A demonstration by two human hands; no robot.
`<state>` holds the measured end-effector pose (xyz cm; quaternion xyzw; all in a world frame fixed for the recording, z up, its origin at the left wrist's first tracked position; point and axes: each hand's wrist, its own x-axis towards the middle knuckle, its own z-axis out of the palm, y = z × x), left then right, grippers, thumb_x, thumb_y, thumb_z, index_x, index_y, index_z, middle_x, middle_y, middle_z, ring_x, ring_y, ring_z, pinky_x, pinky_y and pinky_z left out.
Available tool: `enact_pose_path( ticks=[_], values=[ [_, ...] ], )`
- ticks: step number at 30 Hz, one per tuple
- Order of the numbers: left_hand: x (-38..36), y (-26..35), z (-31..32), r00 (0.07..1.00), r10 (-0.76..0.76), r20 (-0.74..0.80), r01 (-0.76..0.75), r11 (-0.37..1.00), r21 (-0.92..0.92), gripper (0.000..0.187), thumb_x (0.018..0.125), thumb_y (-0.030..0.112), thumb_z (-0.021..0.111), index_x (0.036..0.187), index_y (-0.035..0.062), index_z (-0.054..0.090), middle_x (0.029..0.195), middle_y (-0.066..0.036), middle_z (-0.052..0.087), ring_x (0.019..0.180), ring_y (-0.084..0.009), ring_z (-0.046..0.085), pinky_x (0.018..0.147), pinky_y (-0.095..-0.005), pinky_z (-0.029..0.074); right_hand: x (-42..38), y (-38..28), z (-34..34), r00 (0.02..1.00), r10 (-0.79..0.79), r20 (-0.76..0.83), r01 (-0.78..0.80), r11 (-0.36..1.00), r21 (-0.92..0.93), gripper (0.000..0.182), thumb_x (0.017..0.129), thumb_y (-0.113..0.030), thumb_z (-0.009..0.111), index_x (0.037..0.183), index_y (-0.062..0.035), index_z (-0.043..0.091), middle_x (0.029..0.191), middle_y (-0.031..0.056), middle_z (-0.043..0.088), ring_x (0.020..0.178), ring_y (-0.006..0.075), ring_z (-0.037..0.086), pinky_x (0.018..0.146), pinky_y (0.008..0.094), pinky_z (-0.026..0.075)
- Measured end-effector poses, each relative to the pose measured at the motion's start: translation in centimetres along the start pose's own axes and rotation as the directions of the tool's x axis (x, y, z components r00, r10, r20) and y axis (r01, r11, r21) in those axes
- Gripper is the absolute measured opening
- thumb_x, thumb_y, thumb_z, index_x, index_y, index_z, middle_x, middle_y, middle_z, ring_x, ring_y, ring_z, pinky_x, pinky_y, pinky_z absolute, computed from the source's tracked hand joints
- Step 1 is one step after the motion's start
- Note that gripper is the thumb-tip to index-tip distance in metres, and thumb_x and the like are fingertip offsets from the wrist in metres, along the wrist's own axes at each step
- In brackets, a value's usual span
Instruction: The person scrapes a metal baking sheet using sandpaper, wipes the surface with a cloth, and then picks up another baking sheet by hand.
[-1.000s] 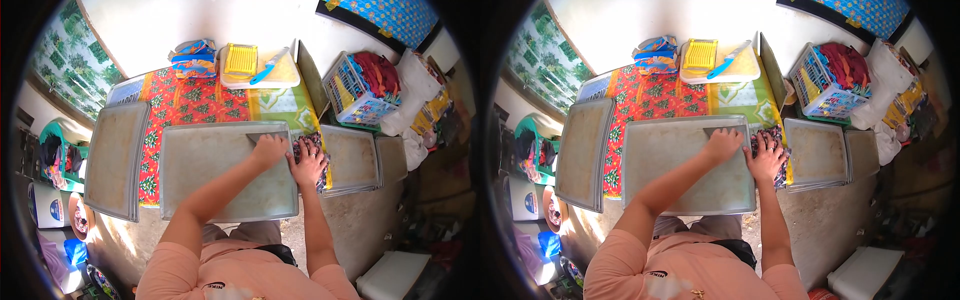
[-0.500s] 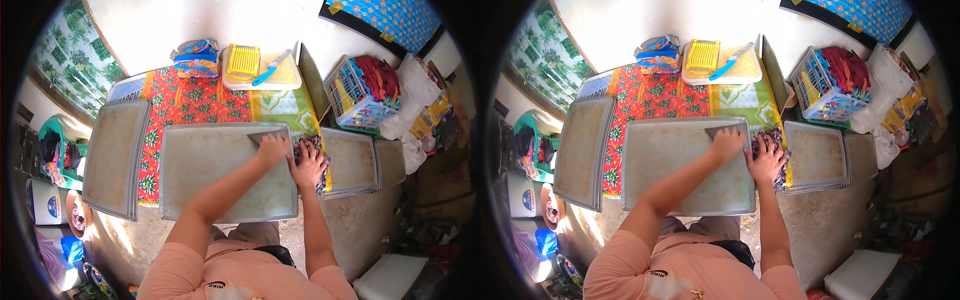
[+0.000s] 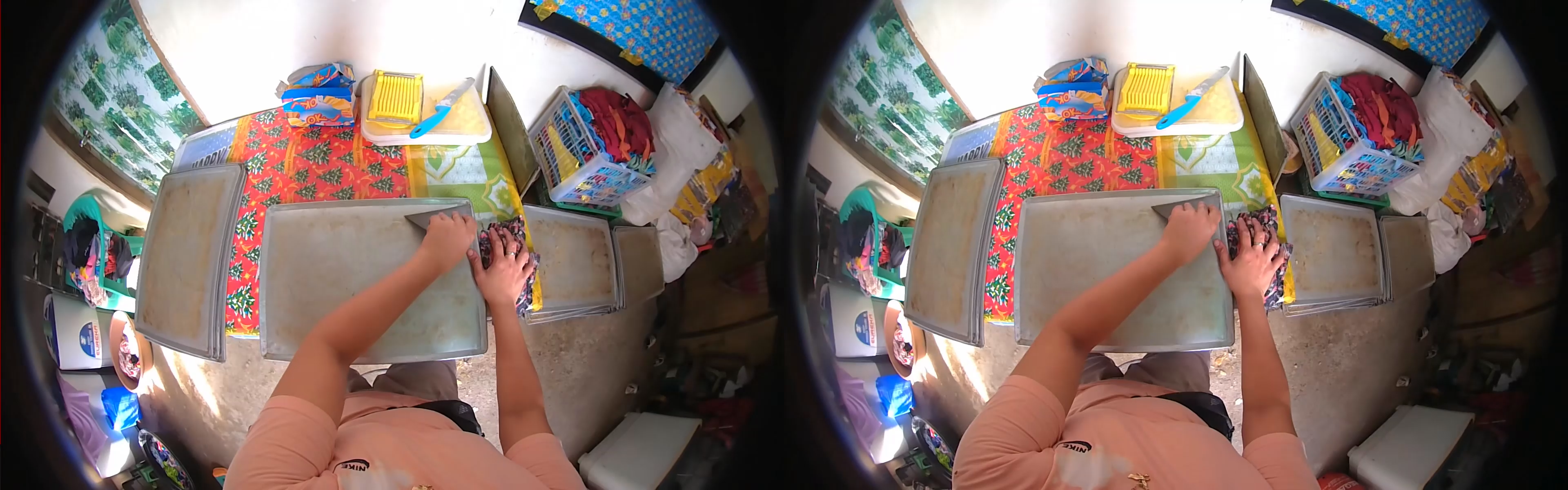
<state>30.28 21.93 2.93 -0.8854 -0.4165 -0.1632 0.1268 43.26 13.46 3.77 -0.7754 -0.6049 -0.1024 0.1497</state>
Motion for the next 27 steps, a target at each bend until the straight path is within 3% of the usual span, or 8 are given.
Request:
enact_pose_path(
  ticks=[4, 7, 13, 16, 19, 22, 27],
  values=[
    [-0.3, 0.1, 0.0, 0.997, 0.016, -0.071, -0.012, 0.999, 0.048, 0.028, 0.076, 0.018, 0.06, 0.1, 0.0031, 0.06, 0.083, -0.01, 0.065, 0.067, -0.0239, 0.064, 0.053, -0.0359, 0.044, 0.0, -0.2, -0.2, 1.0, 0.006, 0.01, -0.006, 1.0, 0.0, 0.063, 0.082, -0.059, 0.059, 0.135, -0.0258, 0.051, 0.141, -0.0011, 0.046, 0.128, 0.0363, 0.038, 0.105, 0.0613, 0.025],
    [0.2, -0.4, -0.6, 1.0, -0.001, 0.001, 0.001, 1.0, 0.022, 0.028, 0.076, 0.018, 0.061, 0.1, 0.003, 0.06, 0.082, -0.01, 0.065, 0.067, -0.0239, 0.063, 0.053, -0.0357, 0.044, 0.0, -0.2, -0.4, 1.0, 0.013, 0.015, -0.012, 1.0, -0.005, 0.063, 0.082, -0.059, 0.06, 0.135, -0.0258, 0.051, 0.141, -0.0011, 0.046, 0.128, 0.0367, 0.038, 0.105, 0.0612, 0.025],
    [-0.1, -0.5, -0.7, 0.999, 0.012, -0.049, -0.01, 0.998, 0.057, 0.03, 0.075, 0.017, 0.062, 0.1, 0.003, 0.06, 0.08, -0.008, 0.064, 0.065, -0.0237, 0.062, 0.053, -0.0355, 0.044, 0.0, -0.3, -0.3, 1.0, 0.011, 0.019, -0.011, 1.0, -0.015, 0.063, 0.082, -0.058, 0.06, 0.135, -0.0257, 0.051, 0.142, -0.0011, 0.046, 0.128, 0.037, 0.038, 0.105, 0.0615, 0.025],
    [0.1, -0.3, 0.1, 1.0, -0.005, 0.01, 0.005, 0.999, 0.035, 0.03, 0.074, 0.018, 0.062, 0.1, 0.003, 0.06, 0.079, -0.007, 0.063, 0.064, -0.0236, 0.062, 0.053, -0.0353, 0.044, 0.0, -0.2, -0.2, 1.0, 0.017, 0.026, -0.017, 1.0, -0.011, 0.063, 0.082, -0.058, 0.06, 0.135, -0.0259, 0.051, 0.142, -0.0011, 0.045, 0.128, 0.037, 0.038, 0.105, 0.0616, 0.025],
    [-0.3, 0.0, 0.1, 0.997, 0.017, -0.076, -0.011, 0.997, 0.077, 0.03, 0.074, 0.018, 0.062, 0.1, 0.0031, 0.06, 0.078, -0.007, 0.062, 0.064, -0.0229, 0.062, 0.053, -0.035, 0.044, 0.1, -0.3, -0.2, 0.999, 0.023, 0.035, -0.022, 1.0, -0.016, 0.062, 0.082, -0.058, 0.06, 0.135, -0.0262, 0.051, 0.142, -0.0012, 0.045, 0.128, 0.0368, 0.038, 0.105, 0.0613, 0.025],
    [0.1, -0.7, -0.8, 1.0, 0.005, 0.009, -0.006, 0.999, 0.054, 0.029, 0.074, 0.018, 0.062, 0.099, 0.0033, 0.06, 0.08, -0.008, 0.063, 0.064, -0.0229, 0.063, 0.053, -0.0349, 0.044, 0.1, -0.1, -0.2, 1.0, 0.012, 0.023, -0.012, 1.0, -0.024, 0.062, 0.083, -0.059, 0.059, 0.135, -0.0266, 0.051, 0.142, -0.001, 0.045, 0.128, 0.0371, 0.039, 0.105, 0.0608, 0.026],
    [0.1, -0.6, -0.8, 1.0, -0.004, 0.011, 0.003, 1.0, 0.013, 0.028, 0.074, 0.018, 0.062, 0.099, 0.0037, 0.06, 0.084, -0.01, 0.065, 0.066, -0.0234, 0.064, 0.054, -0.0352, 0.045, 0.1, -0.1, -0.2, 0.999, 0.01, 0.034, -0.009, 1.0, -0.011, 0.064, 0.083, -0.061, 0.058, 0.136, -0.0269, 0.051, 0.142, -0.0004, 0.045, 0.128, 0.0382, 0.038, 0.105, 0.0609, 0.026]
  ],
)
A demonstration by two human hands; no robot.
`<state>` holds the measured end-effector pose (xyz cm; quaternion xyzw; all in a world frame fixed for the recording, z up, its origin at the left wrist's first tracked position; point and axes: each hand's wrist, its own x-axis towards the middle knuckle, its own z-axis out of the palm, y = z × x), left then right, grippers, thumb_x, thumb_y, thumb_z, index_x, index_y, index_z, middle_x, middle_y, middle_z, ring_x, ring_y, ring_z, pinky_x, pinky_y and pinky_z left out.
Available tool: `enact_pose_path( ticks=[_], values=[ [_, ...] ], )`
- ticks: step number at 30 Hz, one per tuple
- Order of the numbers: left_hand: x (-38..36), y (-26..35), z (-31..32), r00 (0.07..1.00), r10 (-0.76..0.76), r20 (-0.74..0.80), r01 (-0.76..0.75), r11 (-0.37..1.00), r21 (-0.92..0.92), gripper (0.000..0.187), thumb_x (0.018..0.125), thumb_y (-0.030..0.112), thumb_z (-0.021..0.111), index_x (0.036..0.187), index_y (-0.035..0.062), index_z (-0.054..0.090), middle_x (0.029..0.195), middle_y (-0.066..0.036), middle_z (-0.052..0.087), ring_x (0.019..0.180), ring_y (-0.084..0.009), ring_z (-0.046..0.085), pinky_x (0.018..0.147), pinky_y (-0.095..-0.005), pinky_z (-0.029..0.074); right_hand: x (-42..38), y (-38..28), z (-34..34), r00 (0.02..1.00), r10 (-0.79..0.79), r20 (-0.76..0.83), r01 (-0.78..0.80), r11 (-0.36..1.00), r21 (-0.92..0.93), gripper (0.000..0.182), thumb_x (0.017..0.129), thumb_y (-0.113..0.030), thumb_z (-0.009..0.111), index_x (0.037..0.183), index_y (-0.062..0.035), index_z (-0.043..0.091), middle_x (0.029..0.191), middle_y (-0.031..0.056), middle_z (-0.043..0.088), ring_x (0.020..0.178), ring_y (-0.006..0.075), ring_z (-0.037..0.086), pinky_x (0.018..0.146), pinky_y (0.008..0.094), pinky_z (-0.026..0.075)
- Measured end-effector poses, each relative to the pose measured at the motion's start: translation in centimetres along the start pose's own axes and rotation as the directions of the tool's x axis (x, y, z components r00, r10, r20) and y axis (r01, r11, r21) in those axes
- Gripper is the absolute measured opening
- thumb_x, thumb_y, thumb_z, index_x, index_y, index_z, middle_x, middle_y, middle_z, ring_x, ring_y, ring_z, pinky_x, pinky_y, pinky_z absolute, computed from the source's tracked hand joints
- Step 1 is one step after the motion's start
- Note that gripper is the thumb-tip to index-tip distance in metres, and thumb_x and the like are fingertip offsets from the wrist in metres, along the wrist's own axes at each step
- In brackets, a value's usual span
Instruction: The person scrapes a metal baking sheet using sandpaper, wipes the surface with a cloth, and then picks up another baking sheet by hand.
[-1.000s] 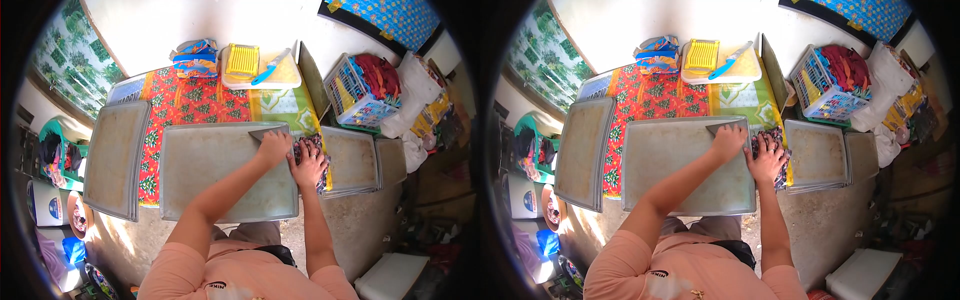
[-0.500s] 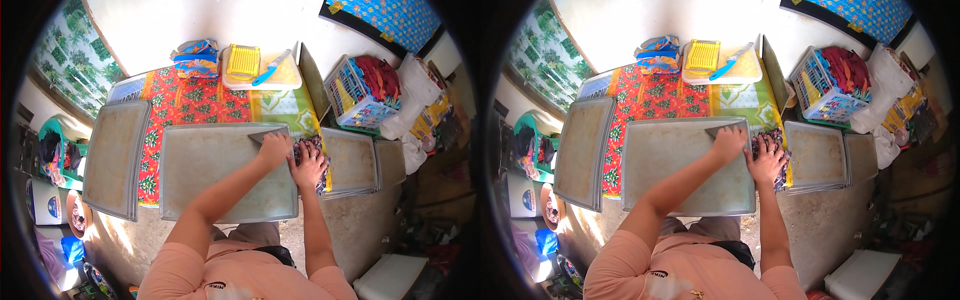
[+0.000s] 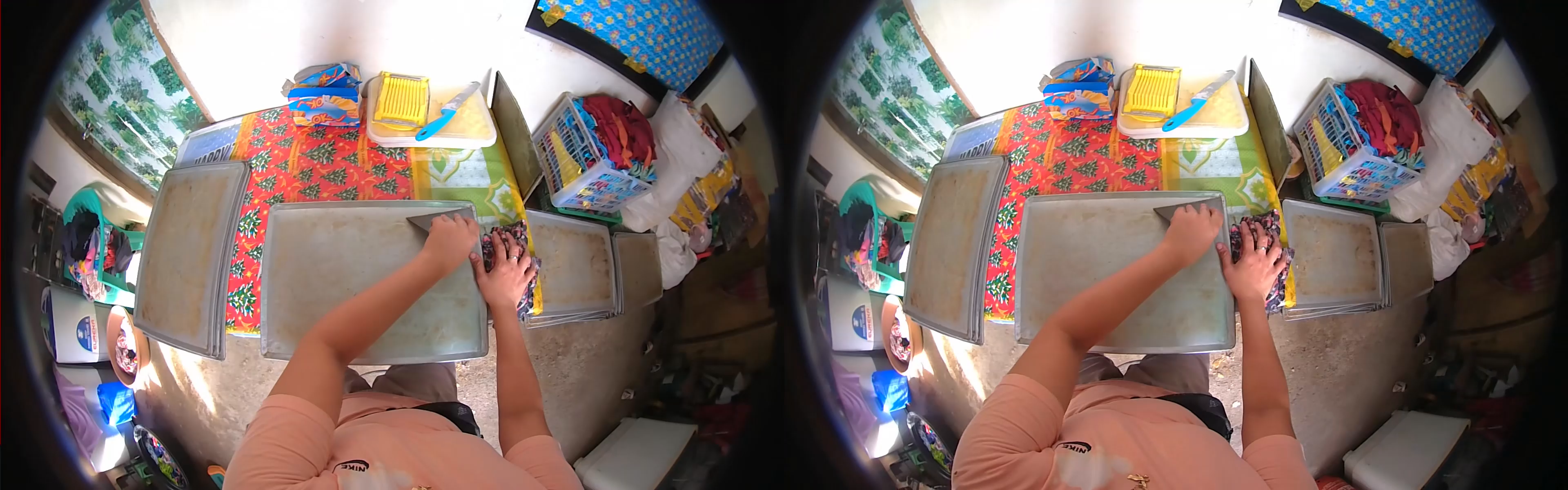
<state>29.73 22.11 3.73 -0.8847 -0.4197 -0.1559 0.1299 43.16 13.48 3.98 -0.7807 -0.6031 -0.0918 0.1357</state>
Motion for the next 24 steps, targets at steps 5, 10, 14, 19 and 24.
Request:
enact_pose_path(
  ticks=[5, 10, 14, 19, 24],
  values=[
    [0.2, 0.0, 0.4, 1.0, -0.002, 0.0, 0.002, 1.0, -0.011, 0.027, 0.075, 0.018, 0.061, 0.099, 0.0038, 0.06, 0.082, -0.009, 0.065, 0.066, -0.0228, 0.063, 0.055, -0.0348, 0.045, 0.0, 0.1, 0.2, 1.0, -0.001, -0.014, 0.001, 1.0, -0.014, 0.063, 0.083, -0.061, 0.058, 0.136, -0.0265, 0.051, 0.142, -0.0005, 0.045, 0.128, 0.0387, 0.038, 0.105, 0.0609, 0.026],
    [0.4, -0.1, 0.1, 1.0, -0.005, 0.003, 0.005, 1.0, 0.0, 0.027, 0.075, 0.018, 0.061, 0.098, 0.0039, 0.061, 0.08, -0.008, 0.064, 0.065, -0.0224, 0.063, 0.054, -0.0345, 0.045, 0.0, 0.0, 0.1, 1.0, 0.001, -0.005, -0.001, 1.0, -0.017, 0.063, 0.083, -0.06, 0.058, 0.136, -0.0269, 0.05, 0.143, -0.0007, 0.045, 0.128, 0.0387, 0.038, 0.105, 0.0607, 0.025],
    [0.3, -0.1, 0.2, 1.0, -0.01, 0.005, 0.01, 1.0, -0.018, 0.028, 0.075, 0.019, 0.061, 0.099, 0.0035, 0.061, 0.08, -0.008, 0.064, 0.066, -0.0226, 0.063, 0.055, -0.0345, 0.045, 0.0, -0.1, 0.0, 1.0, 0.008, 0.003, -0.008, 1.0, -0.009, 0.063, 0.083, -0.059, 0.059, 0.136, -0.0271, 0.05, 0.142, -0.0009, 0.045, 0.129, 0.0377, 0.037, 0.106, 0.0602, 0.024],
    [-1.1, 1.4, 0.7, 0.999, 0.026, -0.038, -0.025, 0.999, 0.021, 0.029, 0.076, 0.019, 0.061, 0.099, 0.0028, 0.061, 0.082, -0.01, 0.064, 0.067, -0.0245, 0.063, 0.056, -0.0349, 0.045, 0.0, 0.1, -0.1, 1.0, 0.004, 0.008, -0.004, 1.0, -0.008, 0.062, 0.083, -0.058, 0.06, 0.136, -0.0272, 0.05, 0.142, -0.0013, 0.044, 0.13, 0.0358, 0.037, 0.106, 0.0596, 0.024],
    [-1.3, 0.1, 0.0, 1.0, 0.003, -0.029, -0.004, 1.0, -0.01, 0.03, 0.075, 0.019, 0.061, 0.1, 0.0022, 0.061, 0.085, -0.012, 0.065, 0.07, -0.0272, 0.065, 0.057, -0.0361, 0.046, 0.0, -0.2, -0.2, 0.998, 0.04, 0.058, -0.04, 0.999, -0.014, 0.064, 0.084, -0.062, 0.054, 0.137, -0.0274, 0.049, 0.144, -0.0017, 0.043, 0.132, 0.0342, 0.033, 0.108, 0.059, 0.021]
  ],
)
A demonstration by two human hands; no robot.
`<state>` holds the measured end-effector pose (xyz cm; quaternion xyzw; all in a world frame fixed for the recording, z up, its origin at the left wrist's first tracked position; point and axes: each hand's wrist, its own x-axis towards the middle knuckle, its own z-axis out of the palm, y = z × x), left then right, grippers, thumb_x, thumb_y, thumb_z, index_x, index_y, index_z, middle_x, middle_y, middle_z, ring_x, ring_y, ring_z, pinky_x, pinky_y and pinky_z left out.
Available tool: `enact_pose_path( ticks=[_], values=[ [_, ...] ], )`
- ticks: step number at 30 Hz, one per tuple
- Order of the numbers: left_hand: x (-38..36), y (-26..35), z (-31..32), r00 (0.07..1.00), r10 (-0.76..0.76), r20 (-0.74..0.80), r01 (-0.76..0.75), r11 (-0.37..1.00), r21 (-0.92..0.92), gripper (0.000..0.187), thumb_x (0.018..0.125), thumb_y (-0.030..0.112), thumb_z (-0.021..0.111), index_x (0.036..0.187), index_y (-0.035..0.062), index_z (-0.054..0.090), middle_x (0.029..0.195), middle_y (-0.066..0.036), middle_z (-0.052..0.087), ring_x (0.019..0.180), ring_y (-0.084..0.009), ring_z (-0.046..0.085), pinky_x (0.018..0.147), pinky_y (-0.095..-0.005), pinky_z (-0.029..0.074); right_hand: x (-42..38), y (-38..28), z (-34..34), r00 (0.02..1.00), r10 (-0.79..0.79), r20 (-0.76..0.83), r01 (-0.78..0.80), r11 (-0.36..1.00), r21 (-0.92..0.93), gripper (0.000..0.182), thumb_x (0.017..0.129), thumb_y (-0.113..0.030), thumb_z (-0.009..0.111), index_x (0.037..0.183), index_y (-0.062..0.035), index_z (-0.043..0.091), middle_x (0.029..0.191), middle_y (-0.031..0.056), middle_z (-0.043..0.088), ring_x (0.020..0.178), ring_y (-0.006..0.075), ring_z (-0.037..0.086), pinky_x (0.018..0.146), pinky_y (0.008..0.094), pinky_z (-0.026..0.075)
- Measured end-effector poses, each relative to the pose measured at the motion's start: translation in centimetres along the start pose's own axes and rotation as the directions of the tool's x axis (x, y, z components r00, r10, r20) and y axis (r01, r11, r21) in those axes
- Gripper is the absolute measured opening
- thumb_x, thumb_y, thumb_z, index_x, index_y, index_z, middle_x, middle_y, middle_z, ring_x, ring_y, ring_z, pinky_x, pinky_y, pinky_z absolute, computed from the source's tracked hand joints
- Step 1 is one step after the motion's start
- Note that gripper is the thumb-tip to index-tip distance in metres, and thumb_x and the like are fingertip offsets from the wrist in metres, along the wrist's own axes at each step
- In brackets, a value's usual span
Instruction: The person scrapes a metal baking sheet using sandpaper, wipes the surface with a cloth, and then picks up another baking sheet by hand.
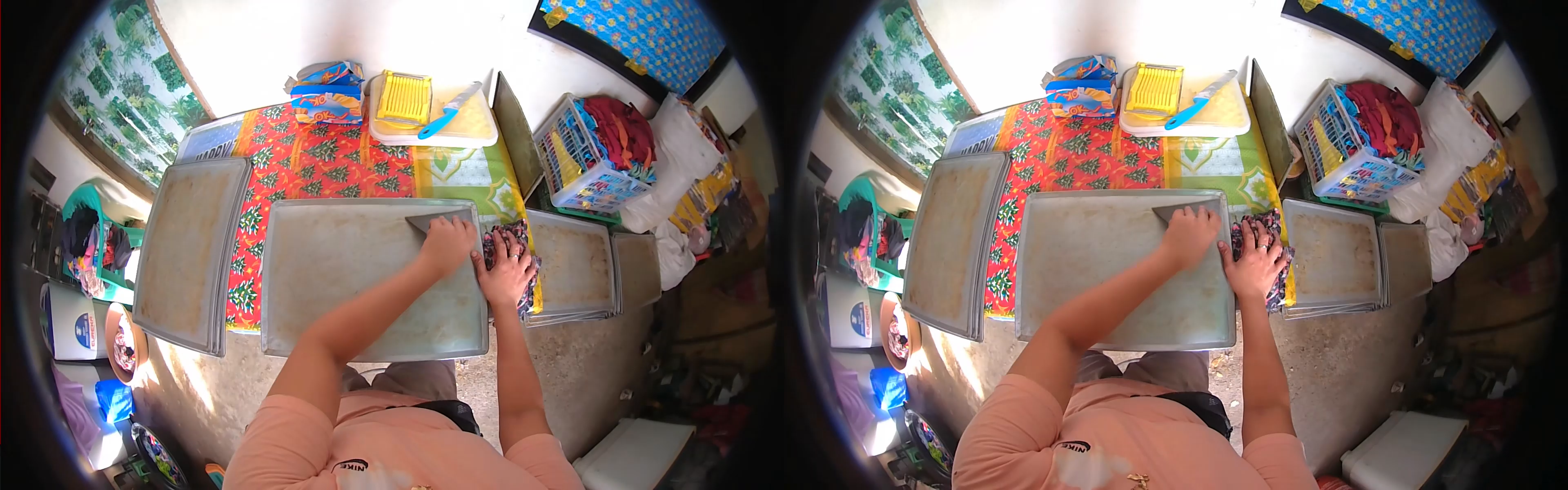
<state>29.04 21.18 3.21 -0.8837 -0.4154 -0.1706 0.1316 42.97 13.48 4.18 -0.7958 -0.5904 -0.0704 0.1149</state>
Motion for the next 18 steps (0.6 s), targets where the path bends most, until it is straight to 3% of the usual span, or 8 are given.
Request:
enact_pose_path(
  ticks=[4, 7, 10, 13, 18],
  values=[
    [0.4, 0.3, 0.6, 0.999, -0.016, 0.036, 0.017, 0.999, -0.034, 0.03, 0.075, 0.018, 0.061, 0.101, 0.002, 0.061, 0.085, -0.011, 0.066, 0.07, -0.0275, 0.065, 0.059, -0.0368, 0.047, 0.1, 0.2, 0.3, 1.0, -0.015, -0.023, 0.015, 1.0, -0.006, 0.064, 0.084, -0.063, 0.054, 0.137, -0.0271, 0.049, 0.144, -0.0018, 0.042, 0.131, 0.0351, 0.034, 0.108, 0.0595, 0.021],
    [0.1, 0.3, 0.6, 0.996, 0.014, -0.086, -0.012, 0.999, 0.033, 0.029, 0.075, 0.018, 0.061, 0.1, 0.0022, 0.061, 0.085, -0.011, 0.066, 0.07, -0.0262, 0.065, 0.059, -0.0365, 0.047, -0.1, 0.1, 0.4, 1.0, -0.024, -0.02, 0.024, 1.0, -0.004, 0.065, 0.084, -0.063, 0.054, 0.138, -0.027, 0.049, 0.145, -0.0019, 0.042, 0.131, 0.035, 0.034, 0.107, 0.059, 0.021],
    [0.9, -0.2, -0.1, 0.997, 0.0, 0.074, -0.002, 0.999, 0.035, 0.029, 0.075, 0.018, 0.061, 0.1, 0.0024, 0.061, 0.085, -0.011, 0.066, 0.069, -0.0253, 0.065, 0.058, -0.0364, 0.047, 0.0, 0.2, 0.2, 1.0, -0.016, -0.008, 0.016, 1.0, -0.016, 0.065, 0.084, -0.063, 0.054, 0.138, -0.0268, 0.049, 0.145, -0.0021, 0.042, 0.131, 0.0345, 0.034, 0.107, 0.0582, 0.022],
    [0.7, 0.5, 0.6, 1.0, 0.013, -0.001, -0.013, 0.999, 0.046, 0.029, 0.076, 0.018, 0.061, 0.101, 0.0027, 0.061, 0.085, -0.01, 0.067, 0.07, -0.0244, 0.064, 0.057, -0.0359, 0.046, 0.0, 0.2, 0.2, 0.999, -0.027, -0.033, 0.027, 0.999, -0.019, 0.064, 0.084, -0.062, 0.055, 0.137, -0.0264, 0.05, 0.144, -0.0018, 0.043, 0.13, 0.0348, 0.035, 0.106, 0.0585, 0.023],
    [1.0, 0.2, -0.1, 0.997, 0.011, 0.077, -0.01, 1.0, -0.008, 0.029, 0.076, 0.02, 0.062, 0.101, 0.0038, 0.061, 0.084, -0.009, 0.066, 0.068, -0.0236, 0.064, 0.057, -0.0354, 0.045, 0.0, 0.3, 0.6, 0.996, -0.042, -0.077, 0.04, 0.999, -0.02, 0.063, 0.083, -0.061, 0.057, 0.135, -0.0264, 0.051, 0.141, -0.0012, 0.046, 0.128, 0.0364, 0.039, 0.105, 0.0599, 0.025]
  ],
)
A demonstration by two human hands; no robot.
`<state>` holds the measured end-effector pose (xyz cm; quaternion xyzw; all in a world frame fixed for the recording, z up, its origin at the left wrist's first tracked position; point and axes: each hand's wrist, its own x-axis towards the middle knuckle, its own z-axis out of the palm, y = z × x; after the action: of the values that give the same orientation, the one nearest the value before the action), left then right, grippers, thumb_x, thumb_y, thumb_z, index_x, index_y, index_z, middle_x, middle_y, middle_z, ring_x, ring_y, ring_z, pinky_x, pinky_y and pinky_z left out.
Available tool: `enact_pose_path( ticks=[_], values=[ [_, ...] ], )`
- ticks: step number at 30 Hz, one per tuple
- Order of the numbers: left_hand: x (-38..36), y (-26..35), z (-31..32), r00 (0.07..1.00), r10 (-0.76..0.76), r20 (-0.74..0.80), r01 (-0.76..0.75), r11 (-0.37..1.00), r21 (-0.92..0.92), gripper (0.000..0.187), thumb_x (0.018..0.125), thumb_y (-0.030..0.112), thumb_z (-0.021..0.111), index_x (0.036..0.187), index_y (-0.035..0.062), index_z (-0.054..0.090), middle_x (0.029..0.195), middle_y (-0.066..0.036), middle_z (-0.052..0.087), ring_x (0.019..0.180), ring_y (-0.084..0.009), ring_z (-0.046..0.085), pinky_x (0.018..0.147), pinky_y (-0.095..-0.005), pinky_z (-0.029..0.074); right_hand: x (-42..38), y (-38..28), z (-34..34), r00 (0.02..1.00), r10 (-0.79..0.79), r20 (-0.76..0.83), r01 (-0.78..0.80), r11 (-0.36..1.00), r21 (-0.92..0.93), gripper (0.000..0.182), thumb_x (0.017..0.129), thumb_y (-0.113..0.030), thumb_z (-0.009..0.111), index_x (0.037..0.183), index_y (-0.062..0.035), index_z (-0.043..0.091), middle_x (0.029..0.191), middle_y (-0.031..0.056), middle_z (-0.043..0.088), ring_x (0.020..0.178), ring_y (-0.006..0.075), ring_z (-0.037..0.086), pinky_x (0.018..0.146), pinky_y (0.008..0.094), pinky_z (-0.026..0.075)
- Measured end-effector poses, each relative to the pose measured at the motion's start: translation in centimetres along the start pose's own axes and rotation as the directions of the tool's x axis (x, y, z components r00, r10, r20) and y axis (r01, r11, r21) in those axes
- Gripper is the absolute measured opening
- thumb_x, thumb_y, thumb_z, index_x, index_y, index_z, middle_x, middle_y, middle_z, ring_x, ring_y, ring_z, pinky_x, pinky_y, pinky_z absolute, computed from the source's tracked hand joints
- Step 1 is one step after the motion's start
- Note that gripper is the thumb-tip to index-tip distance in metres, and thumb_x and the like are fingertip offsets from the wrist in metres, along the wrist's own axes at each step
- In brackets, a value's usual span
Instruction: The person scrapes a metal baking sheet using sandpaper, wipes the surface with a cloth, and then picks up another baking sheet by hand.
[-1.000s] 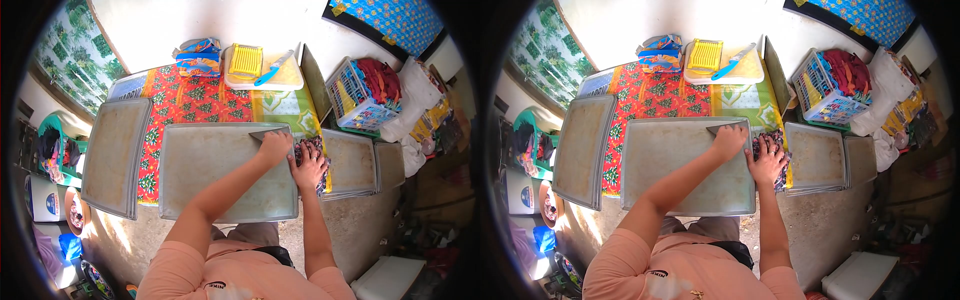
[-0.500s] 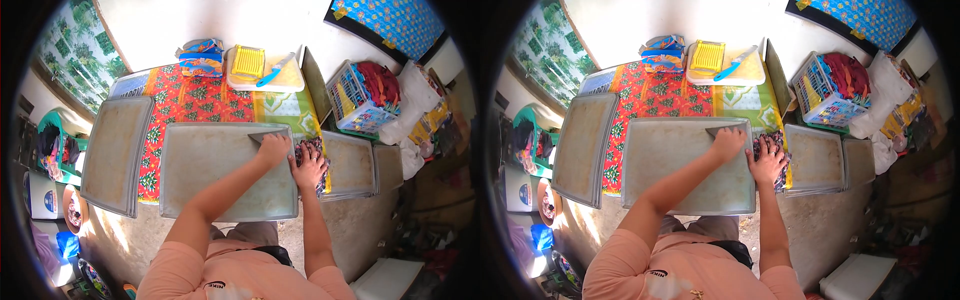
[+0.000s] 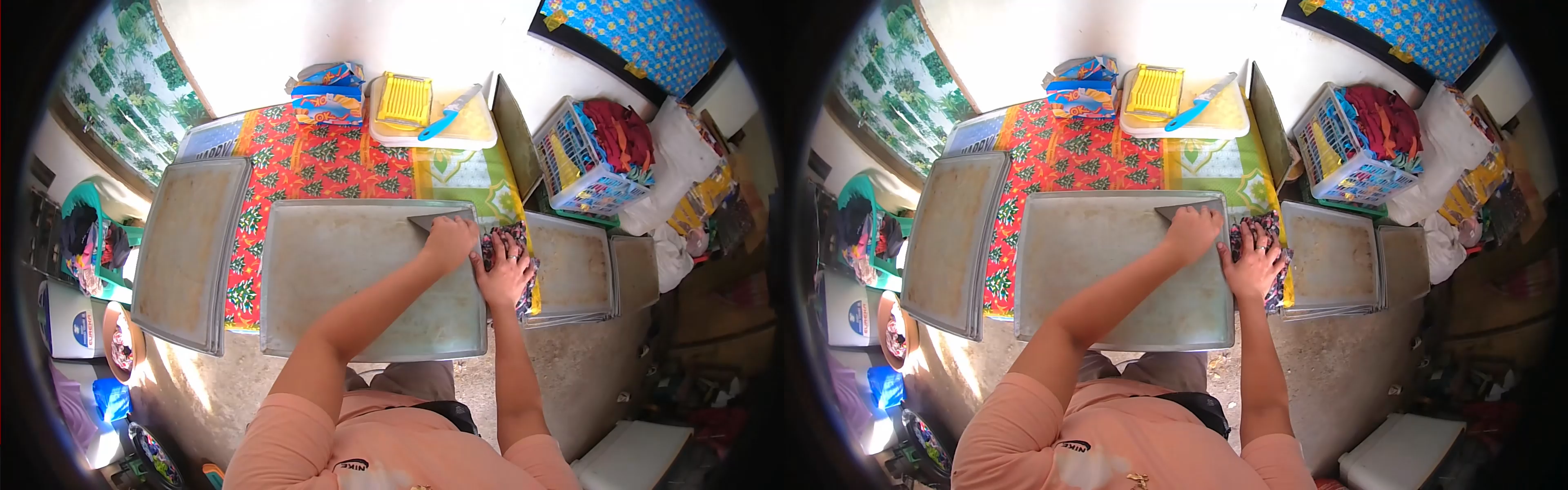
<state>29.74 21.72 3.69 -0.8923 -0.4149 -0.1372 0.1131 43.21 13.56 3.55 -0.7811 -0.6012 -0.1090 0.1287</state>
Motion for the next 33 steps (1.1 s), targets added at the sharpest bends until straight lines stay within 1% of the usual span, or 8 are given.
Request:
enact_pose_path(
  ticks=[7, 11, 16, 19, 22, 25, 28, 33],
  values=[
    [0.3, -0.1, 0.2, 1.0, -0.011, 0.021, 0.01, 1.0, 0.017, 0.028, 0.077, 0.02, 0.061, 0.101, 0.0043, 0.061, 0.081, -0.008, 0.064, 0.067, -0.0234, 0.063, 0.057, -0.0357, 0.046, 0.1, -0.1, -0.2, 1.0, 0.006, 0.008, -0.006, 1.0, 0.009, 0.063, 0.083, -0.061, 0.057, 0.135, -0.0261, 0.051, 0.142, -0.0013, 0.046, 0.128, 0.0365, 0.039, 0.105, 0.0602, 0.025],
    [-1.1, 0.6, 0.9, 0.999, -0.032, -0.044, 0.032, 0.999, -0.014, 0.027, 0.077, 0.018, 0.06, 0.1, 0.0044, 0.061, 0.082, -0.008, 0.064, 0.069, -0.0246, 0.064, 0.057, -0.0361, 0.046, 0.0, 0.0, -0.4, 1.0, 0.004, 0.013, -0.004, 1.0, 0.007, 0.063, 0.083, -0.06, 0.057, 0.135, -0.0257, 0.05, 0.142, -0.001, 0.046, 0.129, 0.0352, 0.039, 0.106, 0.0596, 0.025],
    [-4.2, -3.6, -0.8, 0.978, -0.211, -0.008, 0.211, 0.976, 0.05, 0.028, 0.078, 0.015, 0.06, 0.104, 0.0035, 0.061, 0.088, -0.01, 0.067, 0.073, -0.0253, 0.066, 0.06, -0.0384, 0.048, 0.0, -0.1, -0.4, 1.0, 0.002, 0.016, -0.002, 1.0, 0.017, 0.063, 0.083, -0.062, 0.056, 0.135, -0.0254, 0.052, 0.141, -0.0008, 0.045, 0.13, 0.0341, 0.035, 0.106, 0.0586, 0.024],
    [-7.0, -6.1, -1.4, 0.966, -0.257, -0.038, 0.259, 0.964, 0.065, 0.027, 0.079, 0.013, 0.059, 0.104, 0.0054, 0.061, 0.085, -0.008, 0.066, 0.069, -0.0238, 0.065, 0.059, -0.0385, 0.048, -0.1, 0.1, -0.1, 1.0, -0.008, -0.008, 0.008, 1.0, 0.001, 0.063, 0.084, -0.062, 0.056, 0.134, -0.0244, 0.052, 0.14, -0.0006, 0.045, 0.129, 0.0346, 0.036, 0.105, 0.0601, 0.025],
    [-9.0, -8.5, -1.8, 0.956, -0.246, -0.156, 0.257, 0.965, 0.054, 0.025, 0.078, 0.012, 0.059, 0.102, 0.0061, 0.062, 0.081, -0.006, 0.065, 0.068, -0.0232, 0.065, 0.059, -0.0381, 0.048, 0.0, 0.1, 0.0, 1.0, -0.014, -0.012, 0.014, 1.0, 0.006, 0.063, 0.084, -0.062, 0.055, 0.134, -0.0241, 0.052, 0.14, -0.0005, 0.046, 0.129, 0.0354, 0.037, 0.104, 0.0611, 0.026],
    [-9.7, -8.7, -2.6, 0.969, -0.245, -0.034, 0.247, 0.965, 0.086, 0.025, 0.078, 0.011, 0.059, 0.102, 0.0055, 0.063, 0.078, -0.005, 0.064, 0.067, -0.0227, 0.065, 0.059, -0.0372, 0.049, 0.0, 0.1, 0.0, 1.0, -0.013, -0.01, 0.013, 1.0, -0.005, 0.064, 0.084, -0.063, 0.055, 0.134, -0.0241, 0.052, 0.14, -0.0006, 0.046, 0.128, 0.0359, 0.038, 0.103, 0.0617, 0.026],
    [-9.4, -9.8, -2.9, 0.959, -0.282, -0.017, 0.282, 0.959, 0.036, 0.026, 0.077, 0.012, 0.059, 0.102, 0.0052, 0.063, 0.078, -0.005, 0.064, 0.067, -0.0229, 0.065, 0.059, -0.0358, 0.049, 0.0, 0.0, -0.1, 1.0, -0.006, -0.003, 0.006, 1.0, -0.002, 0.063, 0.084, -0.063, 0.055, 0.134, -0.0245, 0.052, 0.141, -0.0007, 0.046, 0.128, 0.0359, 0.037, 0.104, 0.0618, 0.026],
    [-9.8, -9.7, -2.9, 0.975, -0.221, -0.029, 0.223, 0.969, 0.11, 0.026, 0.076, 0.012, 0.06, 0.102, 0.005, 0.063, 0.076, -0.006, 0.063, 0.066, -0.023, 0.065, 0.057, -0.0345, 0.049, 0.0, -0.2, -0.3, 1.0, 0.005, 0.005, -0.005, 1.0, -0.001, 0.062, 0.083, -0.06, 0.057, 0.134, -0.0255, 0.052, 0.141, -0.0007, 0.046, 0.127, 0.0362, 0.039, 0.104, 0.0606, 0.026]
  ],
)
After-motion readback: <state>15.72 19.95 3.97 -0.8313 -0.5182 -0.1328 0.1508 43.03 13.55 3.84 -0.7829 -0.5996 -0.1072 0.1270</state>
